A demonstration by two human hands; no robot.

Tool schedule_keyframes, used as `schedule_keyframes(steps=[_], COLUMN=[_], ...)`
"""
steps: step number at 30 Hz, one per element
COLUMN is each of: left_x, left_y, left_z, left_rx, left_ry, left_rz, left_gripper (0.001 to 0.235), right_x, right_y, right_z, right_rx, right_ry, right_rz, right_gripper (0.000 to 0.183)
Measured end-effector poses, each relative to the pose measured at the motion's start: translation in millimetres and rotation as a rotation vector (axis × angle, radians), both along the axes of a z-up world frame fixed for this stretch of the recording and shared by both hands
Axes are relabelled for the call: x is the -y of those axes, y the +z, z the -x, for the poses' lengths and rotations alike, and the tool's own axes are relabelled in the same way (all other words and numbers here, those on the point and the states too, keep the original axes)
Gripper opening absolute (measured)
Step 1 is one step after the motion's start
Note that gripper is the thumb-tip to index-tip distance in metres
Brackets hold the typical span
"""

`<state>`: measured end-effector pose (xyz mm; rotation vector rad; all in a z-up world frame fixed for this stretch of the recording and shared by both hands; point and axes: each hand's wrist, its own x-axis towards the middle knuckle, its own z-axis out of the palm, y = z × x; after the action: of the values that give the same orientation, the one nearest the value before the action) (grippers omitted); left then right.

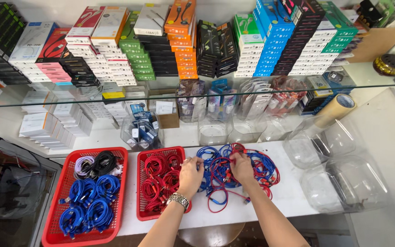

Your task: The person sorts tangled red, blue, and black cables on a counter, untangling and coiling each one by hand, then placing them into red baskets. The person handles the cables one at a time, repeatedly picking up, straightening, and coiling them before depositing them into the baskets.

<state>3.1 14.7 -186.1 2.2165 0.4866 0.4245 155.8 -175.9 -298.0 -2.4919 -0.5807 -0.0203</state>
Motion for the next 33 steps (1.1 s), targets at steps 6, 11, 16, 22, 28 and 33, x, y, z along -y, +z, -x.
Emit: schedule_keyframes(steps=[6,11,16,22,28,33], left_x=[24,6,4,31,44,35], left_y=[-18,-34,-53,-79,-87,-65], left_z=[-27,-29,-48,-60,-38,-30], left_rx=[-0.063,-0.166,-0.224,-0.196,-0.405,-0.504], left_ry=[-0.050,0.058,0.076,-0.113,-0.265,-0.273], left_rz=[0.029,0.138,0.006,0.136,-0.083,0.208], left_gripper=[0.015,0.023,0.045,0.047,0.061,0.030], right_x=[-31,-7,28,42,54,78], right_y=[-16,49,159,223,198,137], right_z=[-50,-40,-25,-15,-22,-19], right_rx=[-0.601,-0.896,-0.916,-0.887,-0.820,-0.758], right_ry=[0.136,0.055,0.126,0.189,0.141,-0.084], right_rz=[-0.430,-0.737,-0.789,-0.991,-1.045,-1.002], right_gripper=[0.034,0.026,0.020,0.024,0.027,0.027])
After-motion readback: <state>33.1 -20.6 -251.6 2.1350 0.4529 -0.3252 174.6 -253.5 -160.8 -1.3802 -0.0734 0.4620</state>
